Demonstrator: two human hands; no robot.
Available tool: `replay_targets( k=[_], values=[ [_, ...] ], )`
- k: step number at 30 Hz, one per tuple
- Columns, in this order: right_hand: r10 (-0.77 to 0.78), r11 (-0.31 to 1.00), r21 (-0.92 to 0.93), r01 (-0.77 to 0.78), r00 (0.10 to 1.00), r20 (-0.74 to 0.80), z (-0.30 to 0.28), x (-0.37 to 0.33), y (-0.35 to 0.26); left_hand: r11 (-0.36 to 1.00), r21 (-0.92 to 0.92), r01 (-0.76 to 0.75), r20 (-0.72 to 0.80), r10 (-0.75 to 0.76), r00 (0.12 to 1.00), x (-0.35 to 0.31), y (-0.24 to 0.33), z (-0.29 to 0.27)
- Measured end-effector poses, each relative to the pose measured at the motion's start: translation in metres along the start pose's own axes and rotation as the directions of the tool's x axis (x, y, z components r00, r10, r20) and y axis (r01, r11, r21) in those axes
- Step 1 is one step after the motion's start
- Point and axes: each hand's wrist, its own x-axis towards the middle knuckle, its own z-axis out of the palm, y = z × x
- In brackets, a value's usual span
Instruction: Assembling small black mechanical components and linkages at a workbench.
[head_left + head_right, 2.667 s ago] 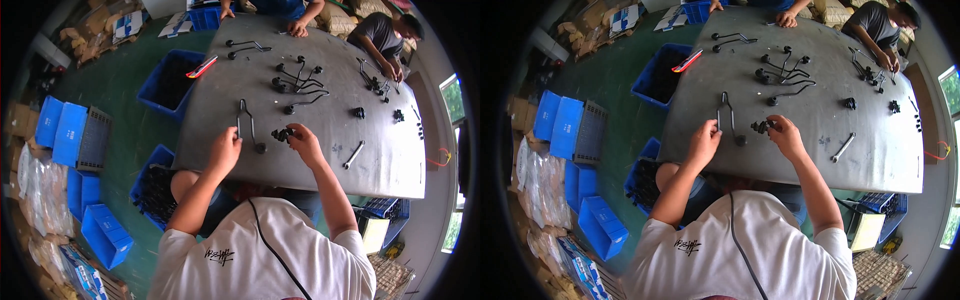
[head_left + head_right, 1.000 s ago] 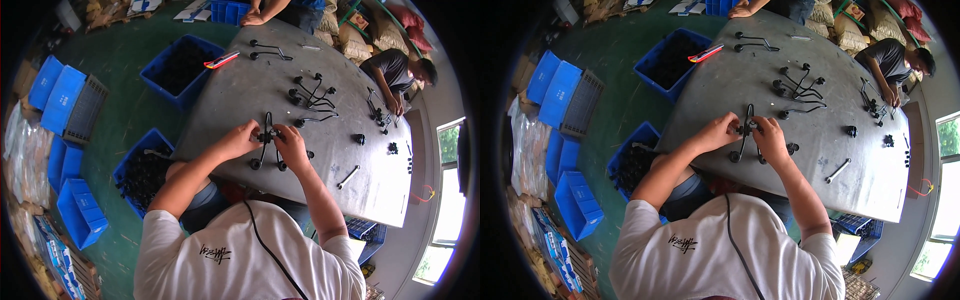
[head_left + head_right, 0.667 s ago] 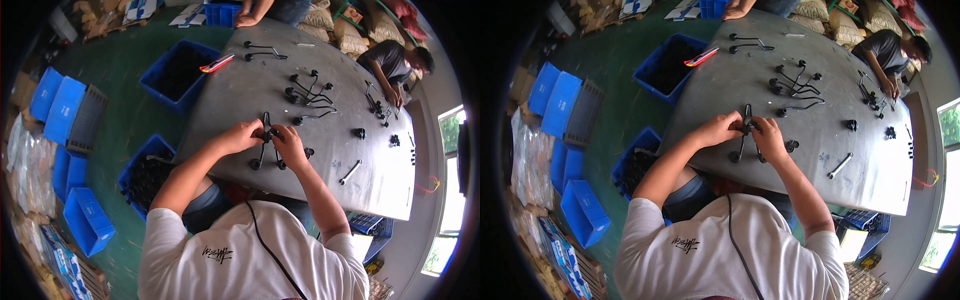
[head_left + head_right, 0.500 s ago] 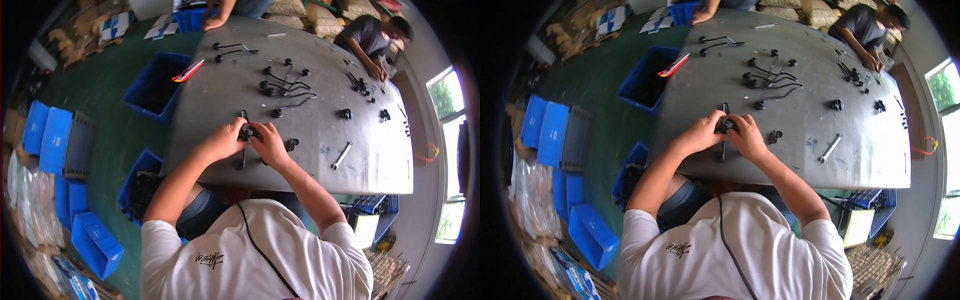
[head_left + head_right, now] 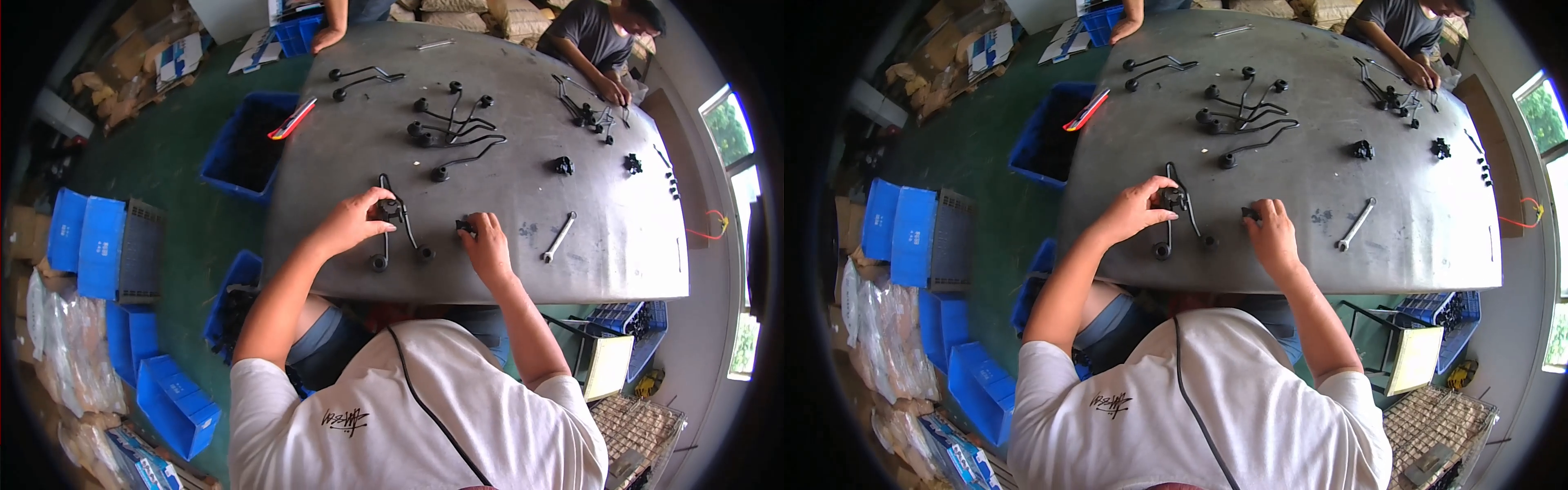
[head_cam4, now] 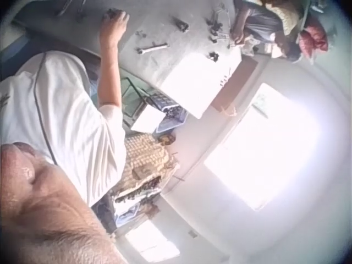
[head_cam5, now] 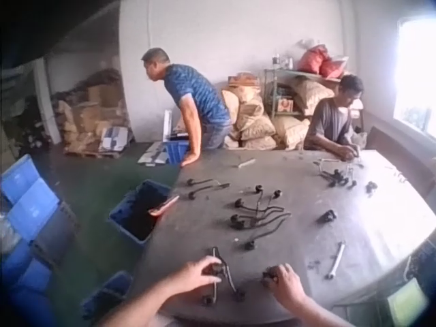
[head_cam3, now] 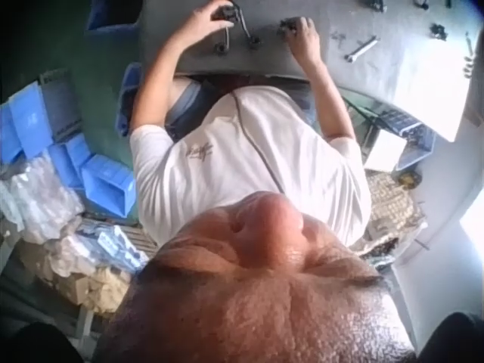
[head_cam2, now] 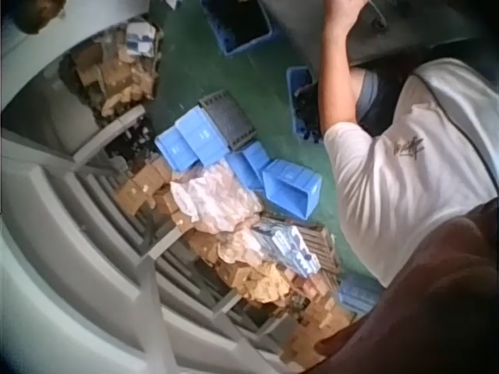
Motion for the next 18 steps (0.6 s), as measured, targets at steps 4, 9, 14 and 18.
replay_targets(
  k=[4, 9, 14, 18],
  values=[
    [0.045, 0.971, 0.23, -0.059, 0.997, 0.064, 0.0, 0.012, -0.009, 0.997, -0.007, -0.072, -0.017, 0.072, 0.997, 0.001, -0.007, 0.005],
    [0.143, 0.389, 0.8, -0.457, 0.888, 0.438, 0.011, 0.039, -0.043, 0.997, -0.068, -0.032, -0.007, 0.032, 0.999, -0.001, -0.01, 0.005],
    [0.105, 0.422, 0.76, -0.495, 0.859, 0.502, 0.046, 0.053, -0.042, 0.99, -0.096, -0.099, -0.034, 0.097, 0.995, 0.0, -0.019, 0.01],
    [0.137, 0.716, 0.579, -0.389, 0.893, 0.43, 0.043, 0.056, -0.054, 0.992, -0.075, -0.102, -0.044, 0.098, 0.994, -0.003, -0.014, 0.008]
  ],
)
